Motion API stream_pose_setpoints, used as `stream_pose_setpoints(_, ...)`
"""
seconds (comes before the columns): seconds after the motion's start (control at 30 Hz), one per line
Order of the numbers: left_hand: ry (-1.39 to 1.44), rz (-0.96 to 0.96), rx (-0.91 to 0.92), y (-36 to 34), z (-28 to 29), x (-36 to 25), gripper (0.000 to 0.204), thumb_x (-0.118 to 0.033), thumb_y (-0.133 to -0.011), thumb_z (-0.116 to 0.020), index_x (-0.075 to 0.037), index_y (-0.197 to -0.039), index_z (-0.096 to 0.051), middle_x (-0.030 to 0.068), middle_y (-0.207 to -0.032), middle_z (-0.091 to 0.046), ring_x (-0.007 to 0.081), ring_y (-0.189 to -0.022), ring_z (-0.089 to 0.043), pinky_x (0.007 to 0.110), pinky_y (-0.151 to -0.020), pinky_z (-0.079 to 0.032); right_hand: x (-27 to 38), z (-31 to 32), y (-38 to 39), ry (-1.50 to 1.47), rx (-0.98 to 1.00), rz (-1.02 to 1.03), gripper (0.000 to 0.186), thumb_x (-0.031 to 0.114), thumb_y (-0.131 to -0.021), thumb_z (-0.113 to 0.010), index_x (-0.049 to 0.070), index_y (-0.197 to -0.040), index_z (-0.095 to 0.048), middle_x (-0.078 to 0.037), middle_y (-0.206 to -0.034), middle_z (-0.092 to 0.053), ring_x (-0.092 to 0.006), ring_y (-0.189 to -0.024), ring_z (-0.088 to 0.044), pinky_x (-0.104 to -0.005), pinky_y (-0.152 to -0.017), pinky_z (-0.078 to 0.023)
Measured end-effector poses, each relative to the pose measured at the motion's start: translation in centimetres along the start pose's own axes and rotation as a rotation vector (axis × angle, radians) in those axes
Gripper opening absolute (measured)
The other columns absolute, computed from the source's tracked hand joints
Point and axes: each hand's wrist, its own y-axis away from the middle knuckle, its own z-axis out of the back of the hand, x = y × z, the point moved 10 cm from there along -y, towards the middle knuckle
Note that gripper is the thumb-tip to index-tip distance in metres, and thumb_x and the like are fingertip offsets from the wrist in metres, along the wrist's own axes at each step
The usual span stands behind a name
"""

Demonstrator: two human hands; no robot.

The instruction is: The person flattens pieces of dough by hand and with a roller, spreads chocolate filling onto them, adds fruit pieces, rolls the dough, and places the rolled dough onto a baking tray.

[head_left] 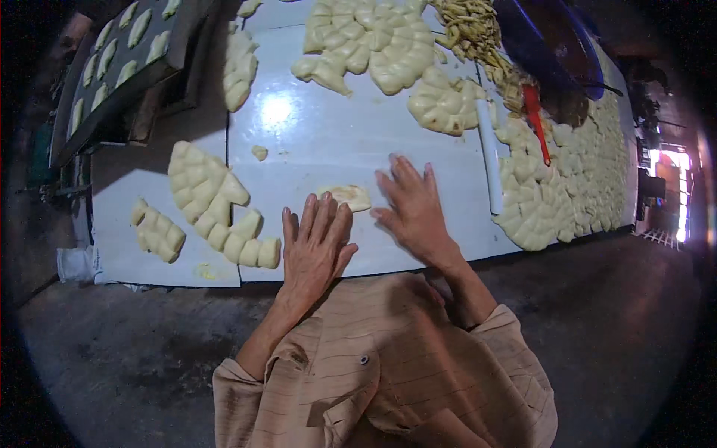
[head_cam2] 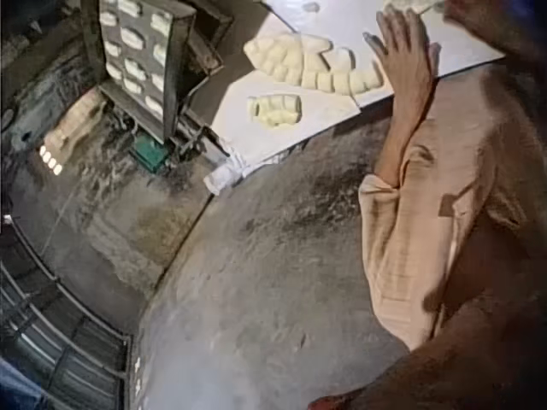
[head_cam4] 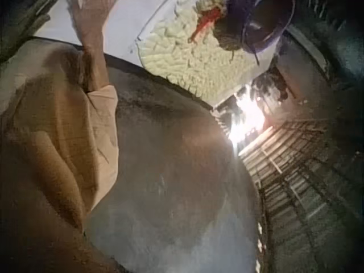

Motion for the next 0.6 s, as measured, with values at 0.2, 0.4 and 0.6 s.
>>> stream_pose_setpoints(0.2, 0.030, 0.008, 0.056, -0.9, -1.3, -2.2, 0.076, -0.051, -0.092, -0.062, -0.008, -0.150, -0.042, 0.0166, -0.156, -0.039, 0.0332, -0.145, -0.037, 0.068, -0.115, -0.018, -16.1, 10.2, 4.3, 0.466, -0.435, -0.541, 0.053, 0.024, -0.091, -0.066, 0.006, -0.140, -0.054, -0.022, -0.120, -0.064, -0.0370, -0.109, -0.058, -0.0510, -0.096, -0.041)
stream_pose_setpoints(0.4, 0.103, -0.012, -0.064, 0.1, 0.9, -1.3, 0.072, -0.043, -0.089, -0.070, -0.009, -0.148, -0.045, 0.0173, -0.153, -0.042, 0.0341, -0.141, -0.042, 0.068, -0.114, -0.020, -14.3, 11.0, 5.0, 0.309, -0.446, -0.527, 0.047, 0.021, -0.096, -0.061, 0.003, -0.139, -0.055, -0.020, -0.112, -0.066, -0.0362, -0.101, -0.059, -0.0510, -0.091, -0.042)
stream_pose_setpoints(0.6, 0.123, 0.029, -0.482, 1.6, 5.1, -0.3, 0.072, -0.033, -0.092, -0.070, -0.007, -0.151, -0.039, 0.0213, -0.160, -0.027, 0.0405, -0.148, -0.026, 0.070, -0.115, -0.014, -0.5, 7.5, 1.4, -0.051, -0.228, 0.031, 0.046, 0.010, -0.084, -0.072, 0.012, -0.130, -0.064, -0.010, -0.116, -0.068, -0.0301, -0.107, -0.061, -0.0436, -0.096, -0.044)
